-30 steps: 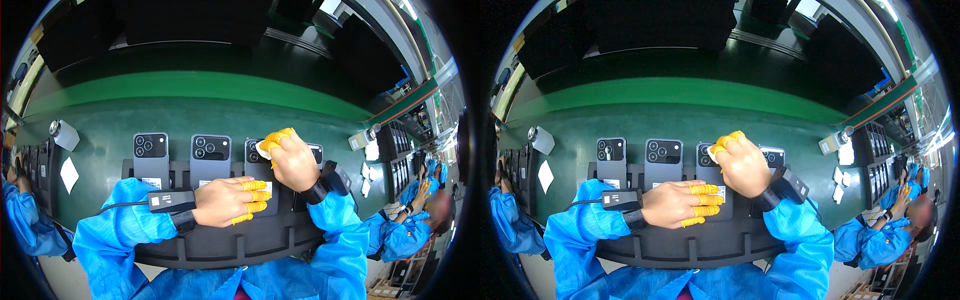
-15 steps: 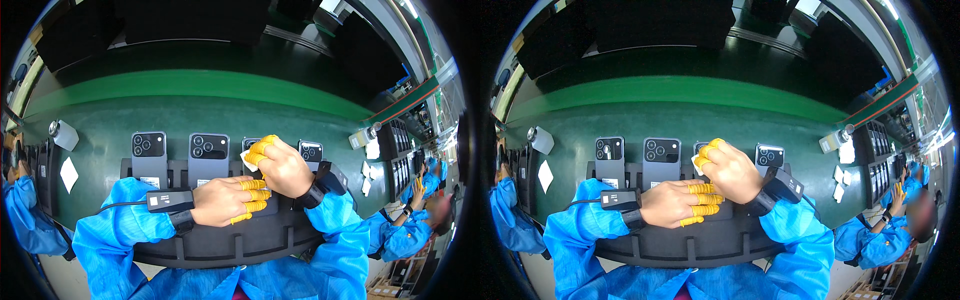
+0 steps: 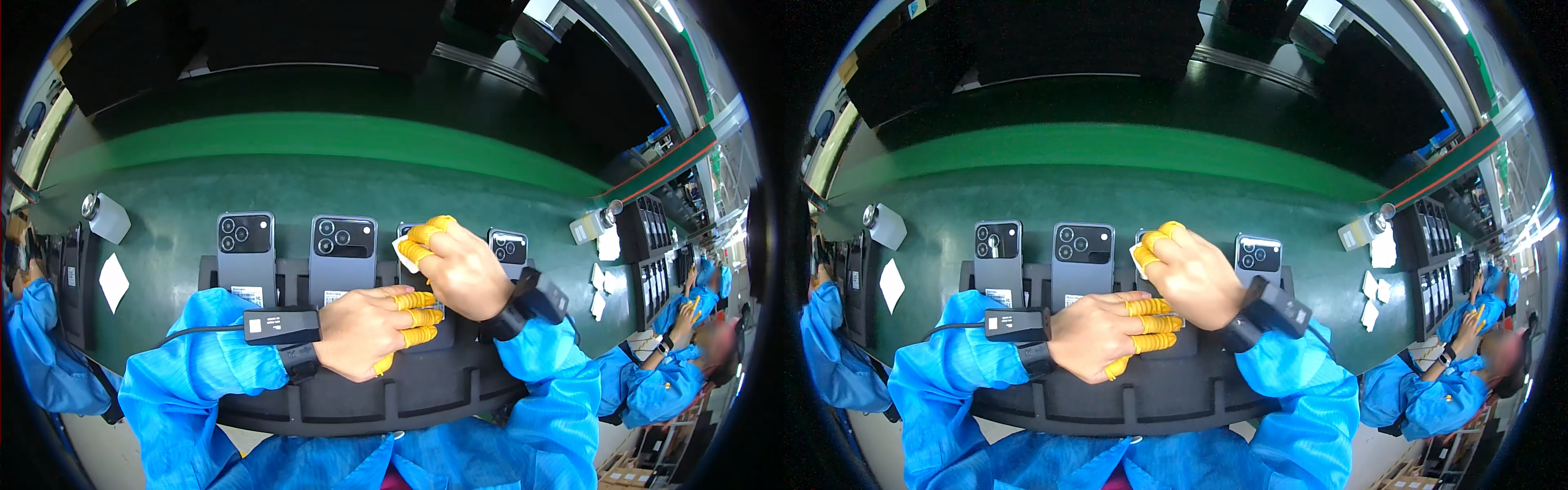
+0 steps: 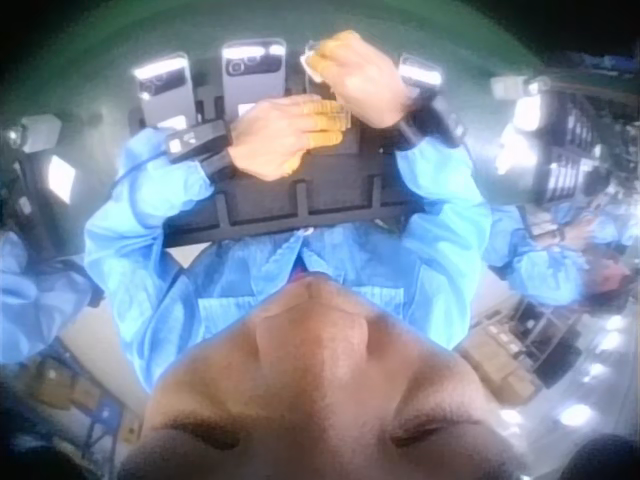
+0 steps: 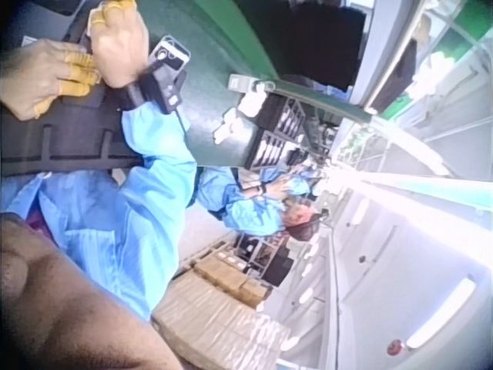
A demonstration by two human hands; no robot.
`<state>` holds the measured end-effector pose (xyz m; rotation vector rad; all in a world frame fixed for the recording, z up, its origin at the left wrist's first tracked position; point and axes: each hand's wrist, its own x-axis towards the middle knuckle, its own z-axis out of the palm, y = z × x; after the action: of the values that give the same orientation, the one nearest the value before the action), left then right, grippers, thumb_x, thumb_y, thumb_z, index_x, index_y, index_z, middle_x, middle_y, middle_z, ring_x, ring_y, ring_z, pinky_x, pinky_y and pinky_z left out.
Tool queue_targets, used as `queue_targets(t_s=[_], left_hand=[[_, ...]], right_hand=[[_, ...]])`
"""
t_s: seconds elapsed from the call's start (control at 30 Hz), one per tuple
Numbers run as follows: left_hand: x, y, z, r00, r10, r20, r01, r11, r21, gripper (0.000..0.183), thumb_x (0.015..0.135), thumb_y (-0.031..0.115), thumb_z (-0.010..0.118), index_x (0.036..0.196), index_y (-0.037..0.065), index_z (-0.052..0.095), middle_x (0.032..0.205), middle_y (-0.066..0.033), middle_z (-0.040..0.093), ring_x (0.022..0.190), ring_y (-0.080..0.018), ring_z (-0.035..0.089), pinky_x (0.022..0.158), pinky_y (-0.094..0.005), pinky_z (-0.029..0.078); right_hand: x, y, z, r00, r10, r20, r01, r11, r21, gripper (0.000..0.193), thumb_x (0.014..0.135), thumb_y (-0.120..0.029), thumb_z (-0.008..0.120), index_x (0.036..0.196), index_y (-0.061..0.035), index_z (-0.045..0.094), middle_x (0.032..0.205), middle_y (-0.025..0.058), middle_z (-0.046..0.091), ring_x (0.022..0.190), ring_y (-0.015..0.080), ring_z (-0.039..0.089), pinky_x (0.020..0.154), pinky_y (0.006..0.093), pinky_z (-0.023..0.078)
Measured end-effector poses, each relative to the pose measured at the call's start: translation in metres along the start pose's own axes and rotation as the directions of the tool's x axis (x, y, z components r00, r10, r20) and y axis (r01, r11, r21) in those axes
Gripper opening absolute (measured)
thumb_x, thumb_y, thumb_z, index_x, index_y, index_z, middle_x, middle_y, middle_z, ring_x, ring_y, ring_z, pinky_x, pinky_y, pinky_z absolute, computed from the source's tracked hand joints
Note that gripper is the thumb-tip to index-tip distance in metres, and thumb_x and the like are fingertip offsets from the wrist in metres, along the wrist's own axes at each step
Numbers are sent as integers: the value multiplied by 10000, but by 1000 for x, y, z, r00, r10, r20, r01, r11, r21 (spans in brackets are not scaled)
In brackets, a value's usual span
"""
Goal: Cleaning the back and camera lenses of multiple smartphones in a foam tray using a cloth.
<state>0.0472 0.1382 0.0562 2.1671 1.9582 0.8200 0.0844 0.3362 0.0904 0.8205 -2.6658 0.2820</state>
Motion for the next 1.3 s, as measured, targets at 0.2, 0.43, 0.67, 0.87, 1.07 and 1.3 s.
queue_targets(t_s=[0.2,0.43,0.67,0.87,1.07,1.3], left_hand=[[-2,0,5,999,-22,-31,21,999,-27,548,694,119,594,1242,115,615,1341,-114,551,1239,-277,528,1112,-405,378],[-3,-2,8,999,-34,-27,33,999,-28,540,701,112,593,1240,130,618,1343,-101,551,1253,-261,517,1113,-402,379],[-1,-1,7,998,-59,8,59,998,-32,543,709,105,589,1250,145,616,1341,-83,555,1256,-252,514,1114,-397,377],[-3,-2,7,999,-32,-28,31,999,-15,539,709,109,594,1245,150,620,1342,-87,554,1255,-244,515,1118,-396,374],[-2,-2,6,999,-28,-21,27,1000,-8,531,715,113,593,1245,140,618,1344,-86,553,1252,-239,519,1116,-403,376],[-4,-3,9,999,-38,-29,36,998,-42,513,731,111,588,1242,136,618,1338,-75,560,1247,-231,526,1121,-405,369]], right_hand=[[-12,-12,-12,988,155,10,-153,981,-120,225,660,-39,639,878,2,678,898,102,600,900,279,580,751,358,519],[-14,-10,-26,964,256,76,-258,966,13,254,620,33,625,858,-8,701,930,126,607,897,321,586,777,381,517],[-3,-11,-5,981,196,3,-196,980,-20,161,653,-17,633,807,-9,679,933,127,591,914,314,571,790,382,507],[-22,-7,-22,957,259,127,-261,965,-1,187,638,54,620,799,-12,690,899,130,589,911,319,574,776,395,515],[-9,2,-22,992,117,-39,-114,991,72,275,616,66,622,863,-23,704,951,137,608,918,319,581,804,380,506],[-3,27,-11,999,11,-44,-15,995,-96,178,642,-47,626,813,-22,673,883,99,587,836,276,560,752,358,499]])
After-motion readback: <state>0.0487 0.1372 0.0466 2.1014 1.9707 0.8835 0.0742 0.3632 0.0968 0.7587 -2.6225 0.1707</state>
